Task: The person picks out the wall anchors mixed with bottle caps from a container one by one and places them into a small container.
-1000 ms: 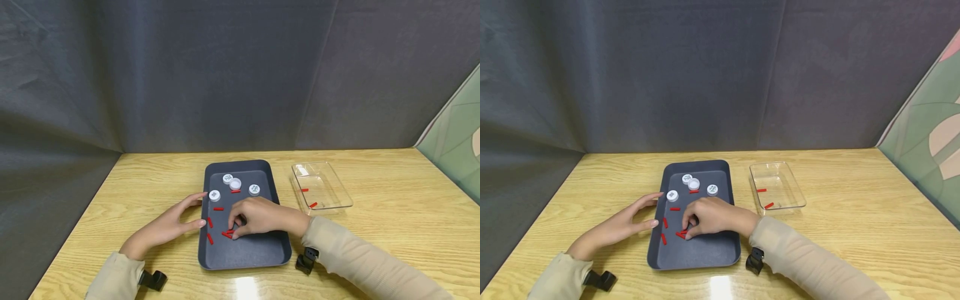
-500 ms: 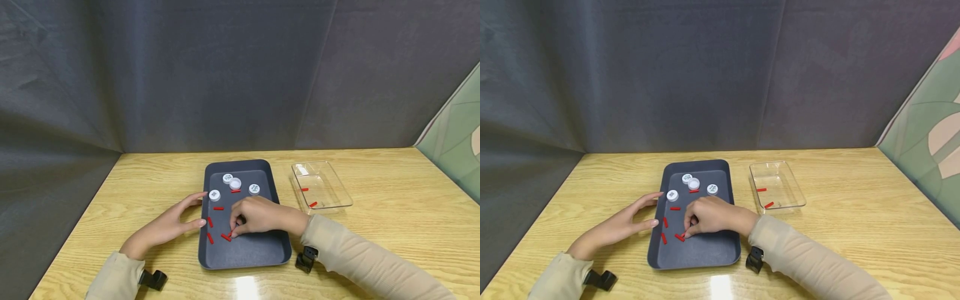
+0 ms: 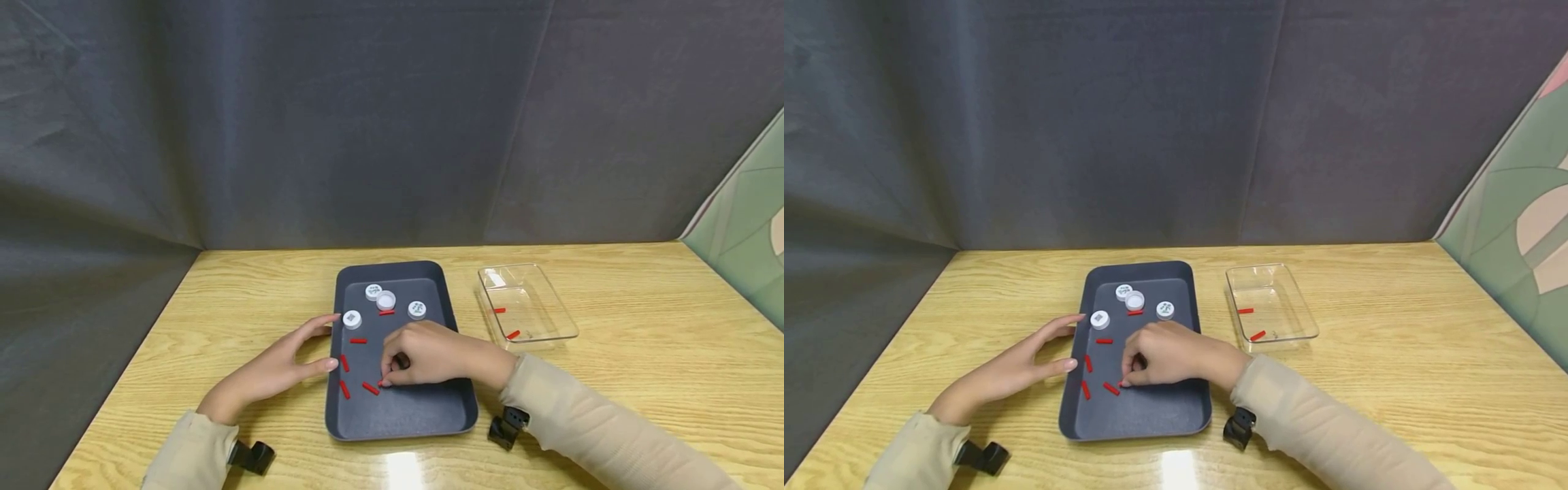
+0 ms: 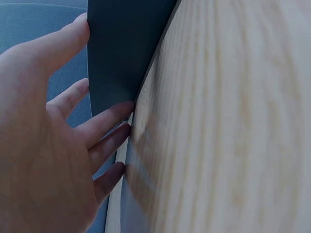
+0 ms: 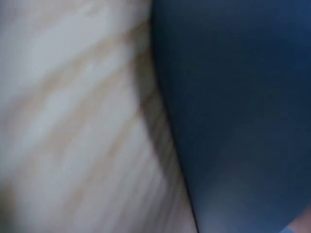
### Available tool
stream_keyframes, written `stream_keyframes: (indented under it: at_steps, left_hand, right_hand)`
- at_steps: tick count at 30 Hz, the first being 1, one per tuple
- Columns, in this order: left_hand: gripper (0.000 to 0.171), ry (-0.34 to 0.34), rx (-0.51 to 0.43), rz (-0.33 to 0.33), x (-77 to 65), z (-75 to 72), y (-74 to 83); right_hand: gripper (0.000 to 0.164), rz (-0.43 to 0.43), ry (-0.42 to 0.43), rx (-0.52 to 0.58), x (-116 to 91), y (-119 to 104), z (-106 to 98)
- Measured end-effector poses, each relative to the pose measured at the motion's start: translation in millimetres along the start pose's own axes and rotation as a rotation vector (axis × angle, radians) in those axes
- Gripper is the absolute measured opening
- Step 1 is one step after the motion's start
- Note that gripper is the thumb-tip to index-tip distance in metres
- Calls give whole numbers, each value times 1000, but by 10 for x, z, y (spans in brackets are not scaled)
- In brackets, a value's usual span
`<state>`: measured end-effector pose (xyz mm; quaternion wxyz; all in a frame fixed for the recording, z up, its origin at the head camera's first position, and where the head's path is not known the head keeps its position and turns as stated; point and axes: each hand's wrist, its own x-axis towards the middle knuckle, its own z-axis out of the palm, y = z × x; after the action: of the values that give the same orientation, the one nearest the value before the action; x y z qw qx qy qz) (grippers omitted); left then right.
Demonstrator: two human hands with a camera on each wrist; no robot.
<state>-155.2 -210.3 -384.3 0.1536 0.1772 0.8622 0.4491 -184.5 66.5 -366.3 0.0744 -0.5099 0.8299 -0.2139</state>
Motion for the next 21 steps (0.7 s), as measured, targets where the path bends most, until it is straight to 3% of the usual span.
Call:
stream_keyframes:
  at_steps: [11, 21]
  left_hand:
    - [71, 7, 10, 31, -6, 4, -5]
    - [72, 3, -8, -11, -20, 5, 10]
  right_hand:
    - [5, -15, 72, -1, -124, -93, -112]
    - [6, -9, 154, -5, -318, -68, -259]
